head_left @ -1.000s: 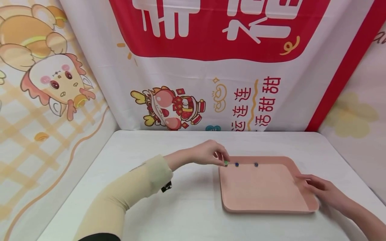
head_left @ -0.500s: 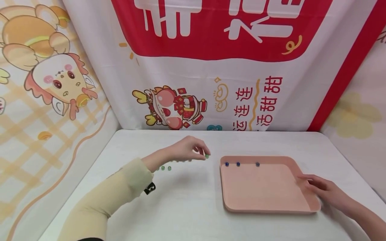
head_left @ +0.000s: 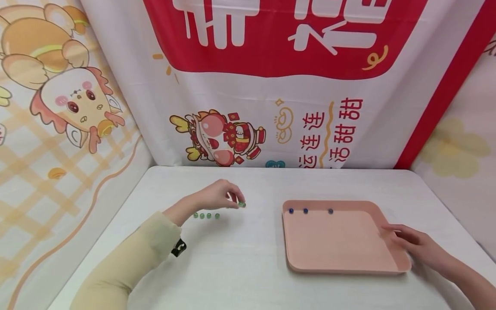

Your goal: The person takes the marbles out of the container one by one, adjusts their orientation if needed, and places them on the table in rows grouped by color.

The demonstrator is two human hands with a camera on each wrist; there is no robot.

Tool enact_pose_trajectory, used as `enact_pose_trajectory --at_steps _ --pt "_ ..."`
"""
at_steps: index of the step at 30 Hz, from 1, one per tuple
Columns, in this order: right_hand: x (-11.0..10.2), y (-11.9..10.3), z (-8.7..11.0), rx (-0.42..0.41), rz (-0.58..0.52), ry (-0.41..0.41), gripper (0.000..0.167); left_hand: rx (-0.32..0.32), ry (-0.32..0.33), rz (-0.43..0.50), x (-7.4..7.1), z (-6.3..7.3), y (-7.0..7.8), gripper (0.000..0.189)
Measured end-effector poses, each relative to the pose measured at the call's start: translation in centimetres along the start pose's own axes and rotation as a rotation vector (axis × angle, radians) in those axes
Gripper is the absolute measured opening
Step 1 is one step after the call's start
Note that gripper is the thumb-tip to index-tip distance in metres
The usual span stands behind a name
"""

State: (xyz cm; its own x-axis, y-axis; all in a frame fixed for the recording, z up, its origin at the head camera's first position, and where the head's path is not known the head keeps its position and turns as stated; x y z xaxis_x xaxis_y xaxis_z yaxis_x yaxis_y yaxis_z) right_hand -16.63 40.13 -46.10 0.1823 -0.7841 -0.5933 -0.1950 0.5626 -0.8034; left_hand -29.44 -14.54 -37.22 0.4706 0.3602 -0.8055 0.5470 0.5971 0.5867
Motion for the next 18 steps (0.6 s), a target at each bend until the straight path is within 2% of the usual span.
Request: enact_pose_trajectory --at_steps 9,13,18 --pt "0.1 0.1 0.1 -0.015 -0.013 0.014 0.035 -0.109 -0.009 -0.084 0.1 1.3 -2.6 0.016" --pt "0.1 -0.1 0.1 -0.008 -0.033 0.008 0.036 -0.12 0.0 -0.126 0.3 1.5 -3.5 0.015" --pt "0.2 -0.1 0.1 0.005 -0.042 -0.001 0.036 -0.142 -0.005 -0.134 0.8 1.5 -4.3 0.014"
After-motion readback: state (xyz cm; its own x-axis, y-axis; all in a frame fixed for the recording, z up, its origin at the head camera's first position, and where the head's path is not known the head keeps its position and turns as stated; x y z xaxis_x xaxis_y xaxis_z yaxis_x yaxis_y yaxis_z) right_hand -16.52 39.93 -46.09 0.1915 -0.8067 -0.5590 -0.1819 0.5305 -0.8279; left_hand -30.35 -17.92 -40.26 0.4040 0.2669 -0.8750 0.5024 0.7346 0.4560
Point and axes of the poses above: each hand's wrist, its own z-axis away from the middle knuckle, its own x-axis out of the palm, y = z × x, the point moved 1 cm from there along -z, towards the middle knuckle, and after that the axes turned 3 degrees about -z, right-handed, at the moved point
